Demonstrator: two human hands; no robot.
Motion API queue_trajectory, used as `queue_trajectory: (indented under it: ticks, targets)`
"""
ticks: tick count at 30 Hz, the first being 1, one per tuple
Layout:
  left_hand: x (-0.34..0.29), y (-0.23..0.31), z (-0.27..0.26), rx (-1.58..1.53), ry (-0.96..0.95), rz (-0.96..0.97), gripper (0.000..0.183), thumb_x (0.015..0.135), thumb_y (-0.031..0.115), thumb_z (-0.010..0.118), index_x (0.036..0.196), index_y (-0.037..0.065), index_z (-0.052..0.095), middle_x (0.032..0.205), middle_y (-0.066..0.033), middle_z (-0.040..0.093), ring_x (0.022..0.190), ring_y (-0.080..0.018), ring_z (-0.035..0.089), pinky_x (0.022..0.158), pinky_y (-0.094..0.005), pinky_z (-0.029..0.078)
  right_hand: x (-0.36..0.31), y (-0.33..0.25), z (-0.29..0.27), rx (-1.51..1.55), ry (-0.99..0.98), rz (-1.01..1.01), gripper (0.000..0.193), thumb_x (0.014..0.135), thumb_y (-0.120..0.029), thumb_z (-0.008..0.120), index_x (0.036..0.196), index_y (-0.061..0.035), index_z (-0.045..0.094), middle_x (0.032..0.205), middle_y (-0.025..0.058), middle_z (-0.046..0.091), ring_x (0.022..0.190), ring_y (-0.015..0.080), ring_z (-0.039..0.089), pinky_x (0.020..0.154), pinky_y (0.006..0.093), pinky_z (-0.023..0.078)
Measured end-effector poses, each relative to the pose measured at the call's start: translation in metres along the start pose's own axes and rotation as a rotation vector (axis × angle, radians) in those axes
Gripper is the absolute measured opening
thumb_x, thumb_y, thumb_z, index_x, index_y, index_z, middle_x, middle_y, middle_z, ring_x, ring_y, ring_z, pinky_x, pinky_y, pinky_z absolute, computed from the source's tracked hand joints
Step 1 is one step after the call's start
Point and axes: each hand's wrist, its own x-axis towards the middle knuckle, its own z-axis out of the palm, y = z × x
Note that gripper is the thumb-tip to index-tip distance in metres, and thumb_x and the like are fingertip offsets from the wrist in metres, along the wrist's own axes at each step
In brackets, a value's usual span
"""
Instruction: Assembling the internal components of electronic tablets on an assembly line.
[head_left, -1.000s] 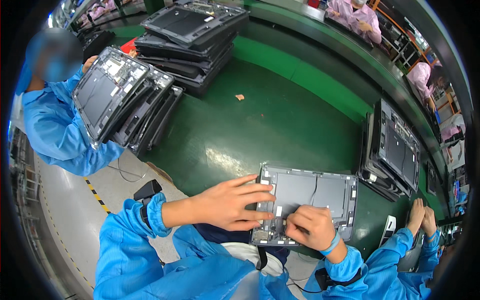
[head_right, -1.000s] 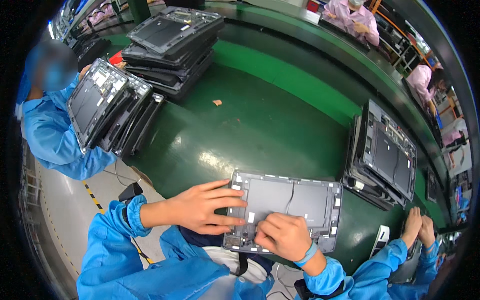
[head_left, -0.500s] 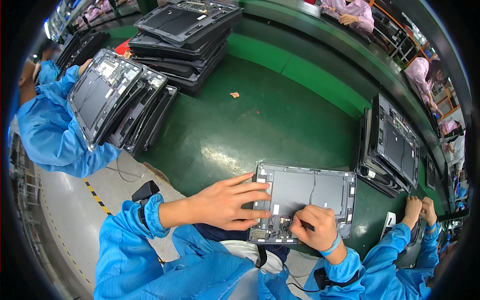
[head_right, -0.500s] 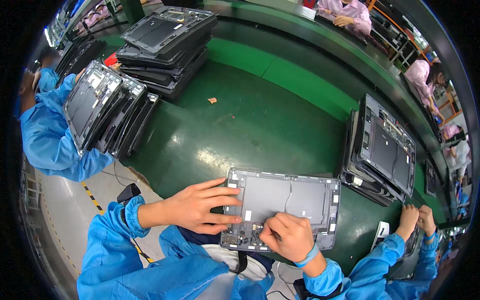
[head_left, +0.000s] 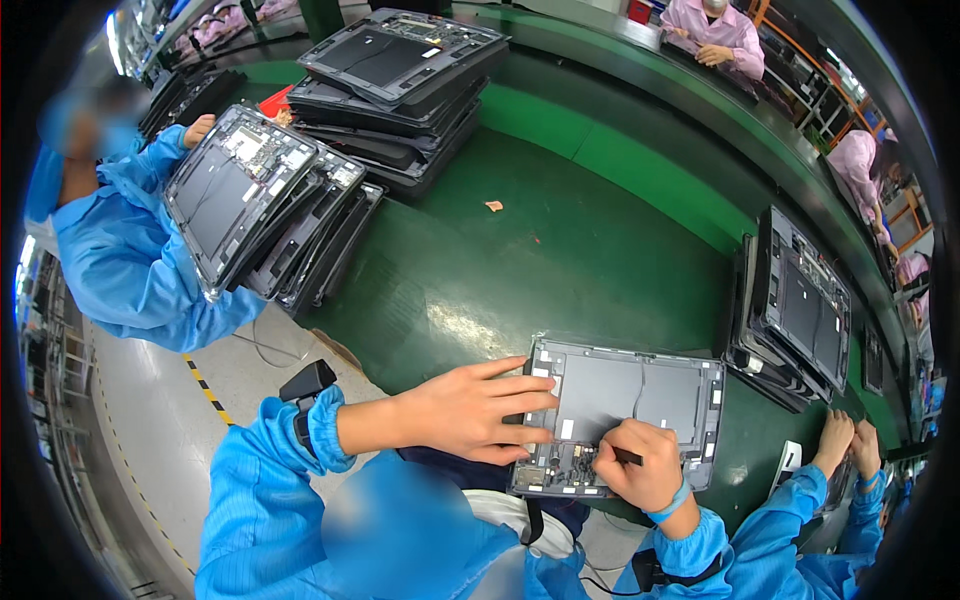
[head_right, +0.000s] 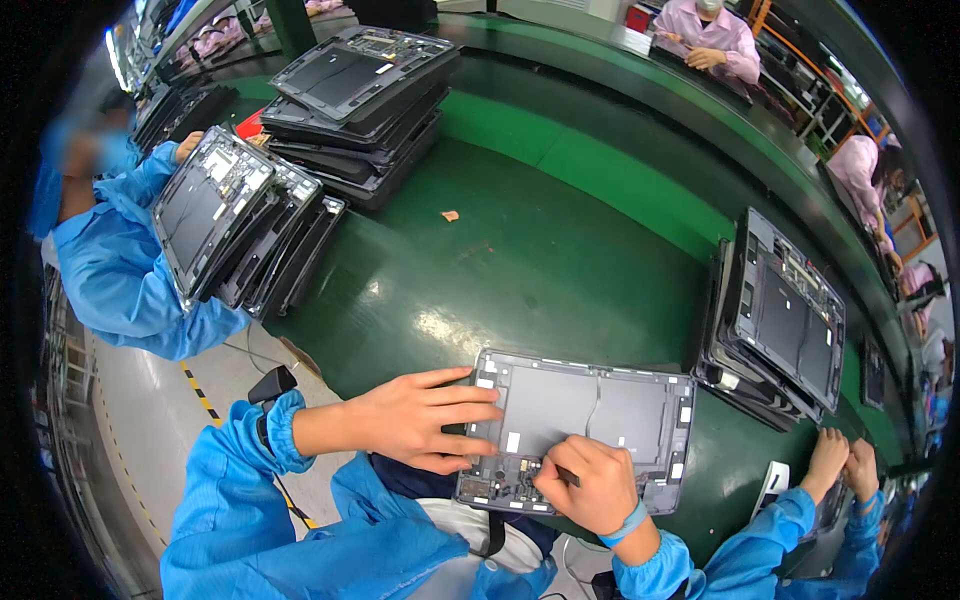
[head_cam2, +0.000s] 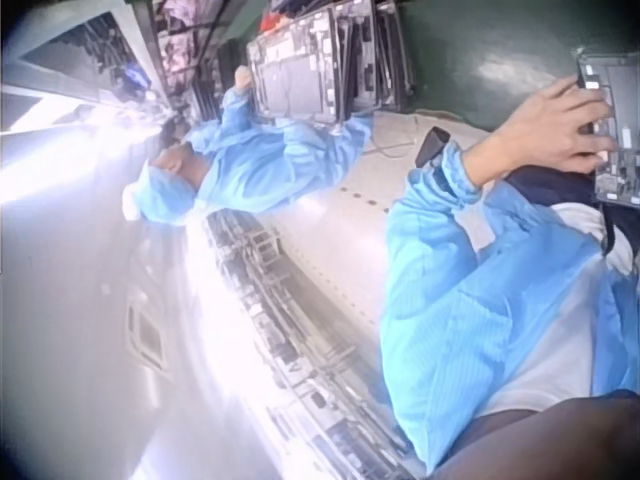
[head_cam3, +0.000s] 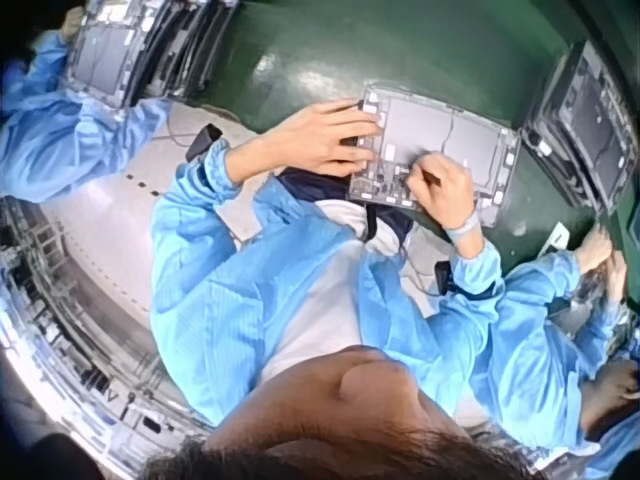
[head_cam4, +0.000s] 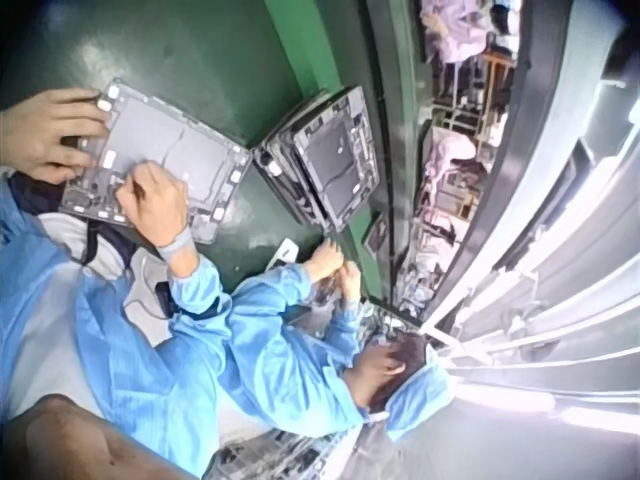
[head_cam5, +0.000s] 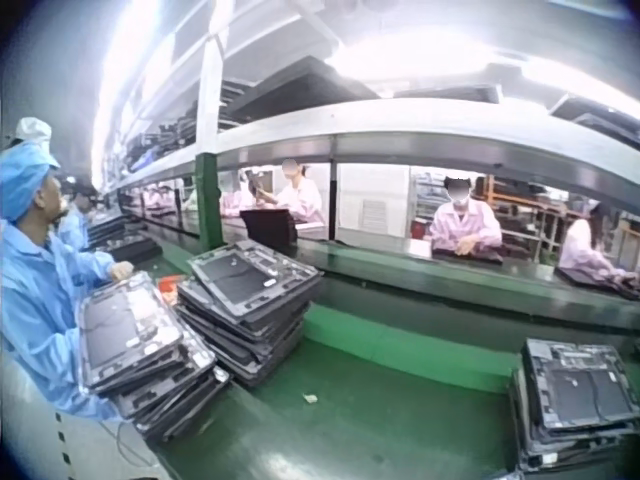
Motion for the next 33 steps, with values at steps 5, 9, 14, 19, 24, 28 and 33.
queue_trajectory:
  ticks: [5, 9, 14, 19, 24, 28, 33]
  targets:
    - [-0.010, -0.002, -0.007, 0.026, 0.024, -0.011, 0.026, 0.086, 0.034, 0.069, 0.108, 0.021, 0.070, 0.129, -0.0116, 0.059, 0.117, -0.0282, 0.058, 0.104, -0.0496, 0.043, 0.013, -0.012, -0.003, -0.020, 0.024, -0.110, 0.008, 0.071, 0.001, 0.070, 0.074, -0.0037, 0.064, 0.063, 0.0090, 0.054, 0.053, 0.0268, 0.057, 0.049, 0.0359, 0.044]
    - [0.010, -0.013, 0.018, -0.196, 0.324, 0.096, 0.017, 0.087, 0.022, 0.068, 0.098, 0.009, 0.070, 0.132, -0.0192, 0.053, 0.119, -0.0385, 0.053, 0.098, -0.0521, 0.045, -0.082, -0.004, -0.028, -0.071, 0.174, 0.378, 0.016, 0.097, -0.008, 0.057, 0.095, 0.0014, 0.069, 0.088, 0.0166, 0.068, 0.080, 0.0283, 0.064, 0.073, 0.0383, 0.051]
    - [0.060, -0.013, 0.022, -0.065, 0.510, -0.226, 0.030, 0.092, 0.026, 0.063, 0.115, 0.007, 0.064, 0.127, -0.0203, 0.054, 0.121, -0.0398, 0.052, 0.092, -0.0456, 0.050, -0.164, 0.044, 0.024, 0.225, 0.327, 0.584, 0.025, 0.099, -0.015, 0.055, 0.113, 0.0053, 0.060, 0.113, 0.0211, 0.064, 0.103, 0.0333, 0.059, 0.089, 0.0422, 0.048]
    - [0.108, -0.002, 0.028, -0.115, -0.131, -0.606, 0.040, 0.090, 0.035, 0.064, 0.111, 0.001, 0.065, 0.094, -0.0156, 0.067, 0.089, -0.0325, 0.065, 0.077, -0.0439, 0.054, -0.098, 0.001, 0.049, 0.107, 0.612, 0.131, 0.022, 0.090, -0.005, 0.062, 0.070, 0.0032, 0.062, 0.061, 0.0146, 0.058, 0.051, 0.0282, 0.051, 0.049, 0.0367, 0.040]
    - [0.089, -0.010, 0.031, -0.587, -0.255, -0.646, 0.047, 0.089, 0.043, 0.066, 0.104, 0.000, 0.072, 0.091, -0.0165, 0.074, 0.086, -0.0226, 0.069, 0.075, -0.0436, 0.053, -0.087, 0.001, 0.048, 0.167, 0.586, 0.140, 0.022, 0.091, -0.008, 0.062, 0.073, 0.0036, 0.064, 0.063, 0.0141, 0.059, 0.053, 0.0256, 0.052, 0.050, 0.0370, 0.040]
    - [0.059, 0.011, 0.049, -1.026, -0.061, -0.749, 0.046, 0.092, 0.042, 0.065, 0.100, -0.003, 0.070, 0.087, -0.0149, 0.073, 0.079, -0.0190, 0.063, 0.073, -0.0388, 0.050, -0.088, -0.006, 0.032, 0.258, 0.597, 0.094, 0.024, 0.092, -0.011, 0.060, 0.074, 0.0041, 0.064, 0.065, 0.0141, 0.060, 0.054, 0.0245, 0.052, 0.050, 0.0374, 0.040]
    - [0.004, 0.031, -0.020, -0.704, 0.163, -0.773, 0.042, 0.096, 0.039, 0.061, 0.108, -0.001, 0.064, 0.090, -0.0136, 0.068, 0.088, -0.0238, 0.066, 0.077, -0.0405, 0.052, -0.098, 0.015, 0.039, 0.373, 0.808, 0.095, 0.030, 0.091, -0.020, 0.060, 0.074, 0.0043, 0.064, 0.067, 0.0139, 0.062, 0.055, 0.0228, 0.054, 0.052, 0.0345, 0.042]
